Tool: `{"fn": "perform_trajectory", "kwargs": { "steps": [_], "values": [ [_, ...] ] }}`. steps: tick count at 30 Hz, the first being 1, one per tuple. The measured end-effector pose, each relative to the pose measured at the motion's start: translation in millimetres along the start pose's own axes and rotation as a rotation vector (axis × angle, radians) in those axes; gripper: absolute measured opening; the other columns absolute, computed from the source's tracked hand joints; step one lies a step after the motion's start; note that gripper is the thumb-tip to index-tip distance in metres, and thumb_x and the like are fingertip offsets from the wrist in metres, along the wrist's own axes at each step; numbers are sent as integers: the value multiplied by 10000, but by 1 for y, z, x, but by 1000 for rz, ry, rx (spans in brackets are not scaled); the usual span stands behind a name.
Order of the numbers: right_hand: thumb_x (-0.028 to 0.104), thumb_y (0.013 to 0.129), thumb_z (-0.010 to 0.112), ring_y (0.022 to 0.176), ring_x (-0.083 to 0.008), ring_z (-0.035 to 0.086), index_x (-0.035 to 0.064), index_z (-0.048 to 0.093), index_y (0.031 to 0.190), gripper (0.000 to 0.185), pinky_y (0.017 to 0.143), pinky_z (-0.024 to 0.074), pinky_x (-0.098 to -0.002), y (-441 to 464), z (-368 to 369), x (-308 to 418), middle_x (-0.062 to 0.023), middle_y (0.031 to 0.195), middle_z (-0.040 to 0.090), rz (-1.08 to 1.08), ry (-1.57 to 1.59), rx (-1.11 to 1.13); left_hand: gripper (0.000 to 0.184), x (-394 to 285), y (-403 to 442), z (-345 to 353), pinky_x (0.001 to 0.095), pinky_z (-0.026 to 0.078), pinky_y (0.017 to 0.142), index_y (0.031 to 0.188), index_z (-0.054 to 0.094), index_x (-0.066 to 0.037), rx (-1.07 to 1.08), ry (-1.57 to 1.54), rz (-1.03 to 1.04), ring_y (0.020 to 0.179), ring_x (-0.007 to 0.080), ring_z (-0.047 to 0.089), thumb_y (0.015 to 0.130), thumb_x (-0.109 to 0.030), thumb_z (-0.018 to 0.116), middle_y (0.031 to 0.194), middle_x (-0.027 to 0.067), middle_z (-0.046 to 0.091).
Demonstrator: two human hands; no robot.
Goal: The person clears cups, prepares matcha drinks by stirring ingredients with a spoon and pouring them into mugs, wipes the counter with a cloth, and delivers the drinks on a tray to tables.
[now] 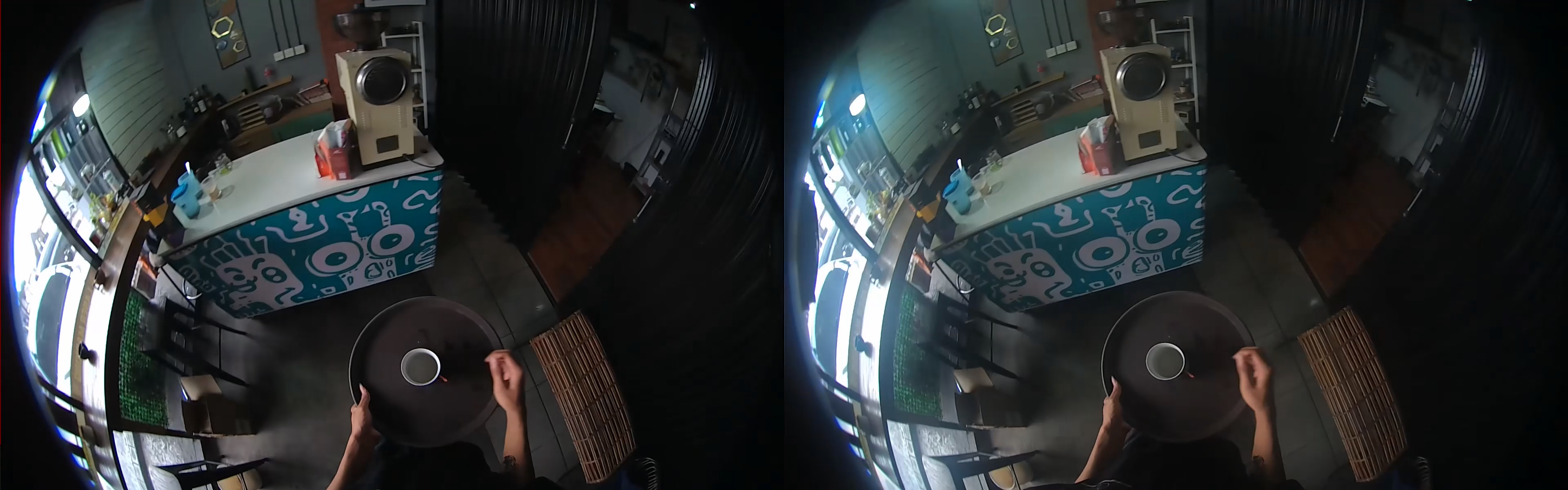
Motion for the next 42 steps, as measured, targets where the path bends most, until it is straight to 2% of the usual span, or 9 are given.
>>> {"fn": "perform_trajectory", "kwargs": {
  "steps": [12, 15, 23, 25, 30, 34, 36, 40, 42],
  "values": [
    [340, 992, 538, 1144, -145, 481, 33, 528, 1285, 425, 992, 366, -294, 237, -56, -158, -69, 1241, 542, 361, 138, -304, 639, -130, 217, 231, 462, 586, 774, 1272, 473, 87, 139, 69, 9, 965, 314, 657, 930, -435, 607, 1145, 210, 606],
    [282, 990, 546, 769, -59, 377, 44, 579, 967, 241, 701, 327, -227, 302, -61, -133, 58, 780, 431, 322, 108, -349, 671, -158, 269, 286, 460, 585, 767, 1252, 465, 76, 174, 212, -4, 958, 295, 652, 893, -460, 651, 1124, 200, 600],
    [283, 976, 573, 792, -81, 431, 34, 575, 967, 249, 717, 376, -252, 400, -142, -215, 28, 821, 497, 429, -26, -811, 825, -184, 346, 442, 475, 565, 797, 1351, 306, 41, 44, 359, -16, 1069, 346, 601, 854, -498, 683, 1300, 223, 466],
    [320, 970, 584, 939, -127, 518, 8, 600, 1082, 332, 861, 415, -294, 464, -152, -219, -36, 976, 593, 349, 42, -413, 871, -175, 392, 467, 518, 526, 847, 1368, 319, 47, -36, 504, 3, 1136, 363, 566, 843, -557, 663, 1345, 234, 451],
    [383, 982, 540, 1081, -231, 507, -10, 571, 1160, 432, 947, 402, -353, 555, -231, -263, -114, 1166, 544, 425, -33, -670, 1046, -174, 399, 600, 609, 414, 951, 1419, 300, 70, 17, 512, 36, 1280, 399, 445, 787, -704, 611, 1433, 238, 398],
    [368, 995, 520, 904, -157, 480, -5, 580, 1059, 383, 854, 399, -306, 663, -269, -258, -62, 942, 544, 331, -62, -406, 1030, -164, 464, 650, 572, 440, 942, 1414, 349, 34, -25, 583, 109, 1250, 391, 472, 776, -739, 586, 1372, 229, 456],
    [286, 1003, 513, 713, -96, 308, 51, 415, 762, 351, 645, 295, -287, 705, -284, -241, 27, 718, 303, 183, 12, -428, 1010, -155, 486, 671, 543, 462, 919, 1401, 381, 25, -27, 504, 127, 1226, 383, 497, 773, -738, 592, 1340, 229, 477],
    [309, 1003, 506, 813, -126, 453, -10, 562, 944, 329, 767, 396, -291, 769, -302, -287, -26, 818, 502, 288, 24, -406, 614, -186, 483, 746, 385, 493, 775, 1128, 586, -16, -127, 426, 137, 965, 199, 550, 876, -576, 617, 1042, 88, 587],
    [294, 995, 528, 1065, -184, 533, -5, 598, 1182, 360, 953, 396, -320, 802, -308, -298, -104, 1132, 608, 399, -46, -333, 516, -194, 502, 773, 362, 477, 795, 995, 625, -51, -118, 373, 172, 920, 149, 536, 877, -553, 638, 925, 45, 588]
  ]
}}
Point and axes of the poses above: each hand's wrist, its own y-axis towards the middle knuckle, its own z-axis out of the palm, x = y × z, the point moved 10 cm from there along y, towards the middle knuckle
